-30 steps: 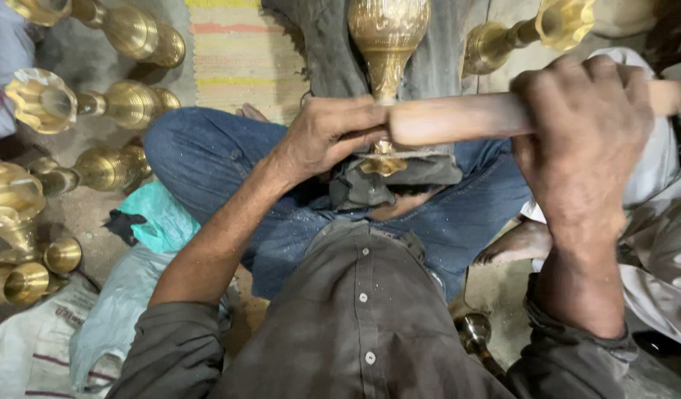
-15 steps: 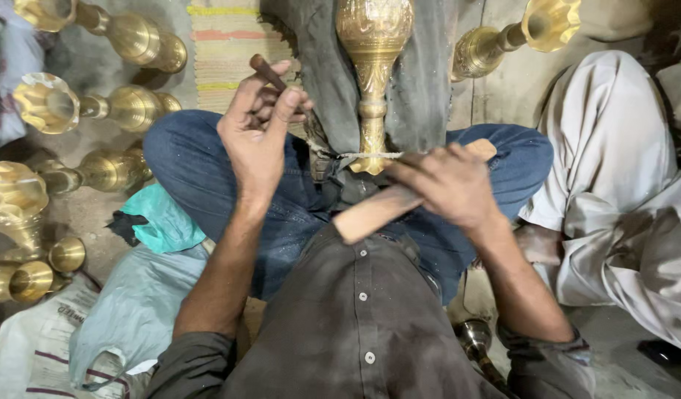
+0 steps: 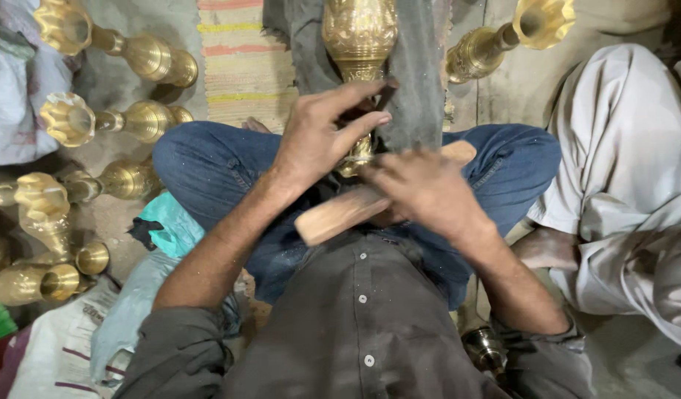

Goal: The person sits cross-legged on the floor with an engraved brass vase on their lap and uses a chisel and wooden mallet to hammer decorative patterns into the vase's surface, repositioning the chisel around the flared base and body as they work.

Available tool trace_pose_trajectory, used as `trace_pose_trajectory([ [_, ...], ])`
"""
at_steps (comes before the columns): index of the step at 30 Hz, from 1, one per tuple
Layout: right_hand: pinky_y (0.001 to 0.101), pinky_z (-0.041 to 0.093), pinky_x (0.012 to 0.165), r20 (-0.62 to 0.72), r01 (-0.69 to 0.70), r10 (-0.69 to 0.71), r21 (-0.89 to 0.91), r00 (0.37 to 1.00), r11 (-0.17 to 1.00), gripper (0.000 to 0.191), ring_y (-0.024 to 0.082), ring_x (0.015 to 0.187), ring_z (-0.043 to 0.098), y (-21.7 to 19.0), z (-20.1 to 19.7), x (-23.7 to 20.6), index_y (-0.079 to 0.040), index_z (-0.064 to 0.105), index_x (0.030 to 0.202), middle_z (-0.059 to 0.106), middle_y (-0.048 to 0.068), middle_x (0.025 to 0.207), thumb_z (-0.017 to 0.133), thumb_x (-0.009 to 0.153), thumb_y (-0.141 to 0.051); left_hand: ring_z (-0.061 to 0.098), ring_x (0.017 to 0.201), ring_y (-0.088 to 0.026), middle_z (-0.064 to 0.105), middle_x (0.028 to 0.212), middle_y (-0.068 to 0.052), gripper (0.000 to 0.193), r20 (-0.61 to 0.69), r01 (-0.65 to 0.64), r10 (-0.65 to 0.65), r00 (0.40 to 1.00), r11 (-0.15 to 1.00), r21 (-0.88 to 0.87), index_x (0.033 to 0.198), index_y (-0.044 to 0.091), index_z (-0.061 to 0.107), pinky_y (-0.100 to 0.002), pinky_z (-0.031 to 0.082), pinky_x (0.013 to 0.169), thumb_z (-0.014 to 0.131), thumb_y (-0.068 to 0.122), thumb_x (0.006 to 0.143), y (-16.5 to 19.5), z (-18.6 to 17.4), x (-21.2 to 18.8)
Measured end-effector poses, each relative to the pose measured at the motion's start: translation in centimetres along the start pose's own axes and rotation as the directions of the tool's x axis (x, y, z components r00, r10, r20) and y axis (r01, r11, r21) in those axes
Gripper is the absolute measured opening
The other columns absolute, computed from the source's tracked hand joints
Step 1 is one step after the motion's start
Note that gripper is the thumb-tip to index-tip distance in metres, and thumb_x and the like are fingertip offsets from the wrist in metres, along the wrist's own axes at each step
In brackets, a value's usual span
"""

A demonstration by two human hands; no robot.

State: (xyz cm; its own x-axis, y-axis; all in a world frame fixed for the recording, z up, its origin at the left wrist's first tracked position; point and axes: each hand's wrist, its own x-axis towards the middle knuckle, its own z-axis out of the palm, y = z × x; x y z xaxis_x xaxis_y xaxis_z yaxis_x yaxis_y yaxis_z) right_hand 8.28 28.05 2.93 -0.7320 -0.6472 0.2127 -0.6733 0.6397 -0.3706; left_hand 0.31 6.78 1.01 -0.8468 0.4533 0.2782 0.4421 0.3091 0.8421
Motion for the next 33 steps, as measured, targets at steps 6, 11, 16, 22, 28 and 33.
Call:
trace_pose_trajectory([
  [6,0.0417,0.055,0.08,-0.171,-0.679,0.78,0.405,0.603,0.613,0.045,0.036,0.092,0.072,4.8,-0.2,-3.8,0.0,0.054,0.122,0.068,0.022,0.099,0.083,0.092,-0.016,0.075,0.094,-0.027,0.075,0.109,-0.013,0.034,0.209,-0.069,0.033,0.977,0.983,0.171,0.127,0.003,0.068,-0.038,0.061,0.085,0.076,0.022,0.1,1.7,0.7,1.8],
  [11,0.0439,0.055,0.092,-0.301,-0.544,0.655,0.376,0.693,0.75,0.045,0.039,0.112,0.072,7.4,-1.1,-5.1,-0.001,0.056,0.132,0.071,0.024,0.119,0.078,0.093,0.001,0.074,0.093,-0.029,0.074,0.104,-0.013,0.033,0.165,-0.114,0.066,0.984,0.947,0.302,0.126,0.004,0.067,-0.041,0.06,0.082,0.075,0.023,0.101,2.7,1.8,2.8],
  [16,0.045,0.053,0.09,-0.29,-0.573,0.603,0.191,0.743,0.797,0.054,0.043,0.112,0.069,7.8,-1.7,-5.6,-0.002,0.06,0.136,0.071,0.024,0.119,0.079,0.086,0.003,0.073,0.08,-0.024,0.071,0.094,-0.013,0.035,0.224,-0.088,0.003,0.975,0.926,0.367,0.124,0.003,0.066,-0.037,0.061,0.071,0.073,0.025,0.098,2.6,2.9,3.2],
  [22,0.0404,0.055,0.086,-0.197,-0.627,0.751,0.441,0.631,0.642,0.034,0.033,0.095,0.072,8.5,-2.0,-4.7,-0.002,0.062,0.123,0.072,0.019,0.103,0.083,0.097,-0.007,0.073,0.081,-0.025,0.07,0.091,-0.012,0.031,0.206,-0.136,0.052,0.977,0.896,0.422,0.123,0.005,0.066,-0.039,0.06,0.071,0.073,0.025,0.099,2.8,2.9,3.4],
  [28,0.0418,0.055,0.081,-0.111,-0.665,0.725,0.322,0.68,0.674,0.041,0.029,0.09,0.071,7.9,-2.1,-5.0,0.002,0.062,0.124,0.07,0.02,0.094,0.082,0.089,-0.005,0.072,0.079,-0.025,0.069,0.089,-0.012,0.032,0.227,-0.108,0.012,0.974,0.903,0.416,0.123,0.004,0.064,-0.039,0.061,0.069,0.072,0.024,0.1,3.0,2.8,3.3],
  [33,0.0402,0.058,0.08,-0.033,-0.682,0.749,0.388,0.662,0.62,0.05,0.025,0.092,0.073,8.5,-1.7,-5.3,-0.001,0.061,0.132,0.072,0.016,0.098,0.082,0.087,-0.006,0.073,0.083,-0.029,0.07,0.091,-0.014,0.029,0.215,-0.124,0.04,0.976,0.913,0.389,0.119,0.002,0.063,-0.041,0.06,0.07,0.073,0.022,0.099,2.8,2.8,3.5],
])
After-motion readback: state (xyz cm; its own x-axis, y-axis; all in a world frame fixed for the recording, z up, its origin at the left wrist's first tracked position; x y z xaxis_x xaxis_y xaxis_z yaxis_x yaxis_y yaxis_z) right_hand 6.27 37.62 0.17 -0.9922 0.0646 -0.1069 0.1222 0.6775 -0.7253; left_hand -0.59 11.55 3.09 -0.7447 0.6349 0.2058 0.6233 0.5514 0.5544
